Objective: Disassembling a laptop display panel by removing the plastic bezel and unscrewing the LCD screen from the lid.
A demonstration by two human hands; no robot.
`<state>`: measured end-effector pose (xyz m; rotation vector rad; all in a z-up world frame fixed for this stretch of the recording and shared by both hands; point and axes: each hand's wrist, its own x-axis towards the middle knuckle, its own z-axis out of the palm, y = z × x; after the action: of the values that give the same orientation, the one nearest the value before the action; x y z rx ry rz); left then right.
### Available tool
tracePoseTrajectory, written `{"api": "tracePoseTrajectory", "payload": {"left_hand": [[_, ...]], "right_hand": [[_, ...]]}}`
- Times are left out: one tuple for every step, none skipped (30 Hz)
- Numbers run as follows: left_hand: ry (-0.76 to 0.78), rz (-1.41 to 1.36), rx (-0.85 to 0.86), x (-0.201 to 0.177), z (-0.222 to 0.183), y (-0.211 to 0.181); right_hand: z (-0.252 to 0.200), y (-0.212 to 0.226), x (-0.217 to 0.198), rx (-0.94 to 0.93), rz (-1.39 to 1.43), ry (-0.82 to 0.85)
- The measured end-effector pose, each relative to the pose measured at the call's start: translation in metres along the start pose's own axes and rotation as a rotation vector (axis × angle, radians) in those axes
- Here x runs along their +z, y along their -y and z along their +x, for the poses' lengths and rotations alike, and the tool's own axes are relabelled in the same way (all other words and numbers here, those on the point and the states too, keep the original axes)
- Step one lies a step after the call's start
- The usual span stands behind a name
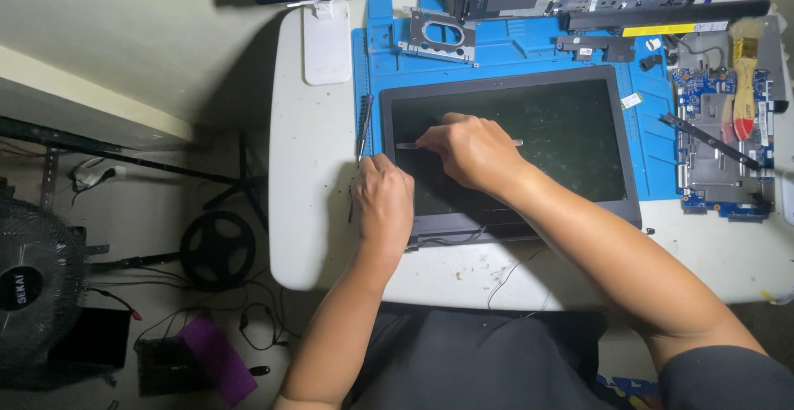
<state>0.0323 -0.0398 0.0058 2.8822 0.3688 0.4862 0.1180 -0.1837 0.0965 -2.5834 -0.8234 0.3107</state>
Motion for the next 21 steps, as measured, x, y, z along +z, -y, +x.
{"api": "tracePoseTrajectory", "payload": {"left_hand": [[-0.002, 0.002, -0.001, 0.001, 0.000, -0.002], [-0.014, 0.019, 0.007, 0.001, 0.001, -0.003], [-0.025, 0.036, 0.014, 0.002, 0.001, -0.005], [-0.026, 0.036, 0.014, 0.001, 0.001, -0.006], [-0.041, 0.039, 0.017, -0.001, 0.000, -0.006], [-0.056, 0.041, 0.019, -0.002, -0.001, -0.006], [-0.056, 0.043, 0.017, 0.000, 0.000, -0.005], [-0.051, 0.022, 0.021, 0.001, 0.001, -0.003], [-0.044, -0.001, 0.027, 0.003, 0.001, -0.002], [-0.042, -0.001, 0.027, 0.001, 0.000, -0.002], [-0.026, -0.010, 0.016, -0.001, 0.001, -0.003], [-0.010, -0.020, 0.006, -0.003, 0.002, -0.004], [-0.011, -0.022, 0.010, -0.002, 0.002, -0.003], [-0.010, -0.030, 0.004, 0.000, 0.003, -0.002], [-0.009, -0.037, -0.006, 0.001, 0.002, 0.000], [-0.009, -0.037, -0.006, 0.001, 0.003, -0.002], [-0.025, 0.003, -0.008, 0.001, 0.004, -0.003], [-0.041, 0.044, -0.010, 0.001, 0.005, -0.004], [-0.042, 0.045, -0.014, 0.002, 0.008, -0.003], [-0.040, 0.016, -0.018, 0.003, 0.011, -0.002], [-0.035, -0.014, -0.015, 0.005, 0.013, -0.002]], "right_hand": [[0.003, 0.001, 0.002, -0.002, 0.000, -0.001], [0.006, 0.003, 0.003, -0.010, 0.016, -0.004], [0.009, 0.004, 0.005, -0.017, 0.032, -0.006], [0.013, 0.003, 0.007, -0.018, 0.031, -0.007], [0.017, 0.002, 0.009, 0.004, 0.033, -0.011], [0.021, 0.002, 0.012, 0.025, 0.035, -0.016], [0.022, 0.003, 0.008, 0.023, 0.036, -0.014], [0.023, 0.005, 0.005, 0.018, 0.024, -0.004], [0.023, 0.006, 0.002, 0.018, 0.012, 0.007], [0.024, 0.009, 0.003, 0.019, 0.014, 0.008], [0.025, 0.011, 0.002, 0.001, -0.037, -0.014], [0.027, 0.014, 0.001, -0.018, -0.088, -0.037], [0.025, 0.014, 0.000, -0.015, -0.089, -0.040], [0.024, 0.016, -0.001, -0.015, -0.088, -0.042], [0.022, 0.018, 0.000, -0.019, -0.087, -0.041], [0.019, 0.011, 0.001, -0.019, -0.087, -0.041], [0.019, 0.006, 0.003, 0.005, -0.038, -0.063], [0.018, 0.000, 0.004, 0.029, 0.012, -0.084], [0.018, -0.006, 0.004, 0.025, 0.011, -0.081], [0.018, -0.013, 0.004, 0.040, 0.024, -0.116], [0.016, -0.021, 0.004, 0.062, 0.040, -0.152]]}}
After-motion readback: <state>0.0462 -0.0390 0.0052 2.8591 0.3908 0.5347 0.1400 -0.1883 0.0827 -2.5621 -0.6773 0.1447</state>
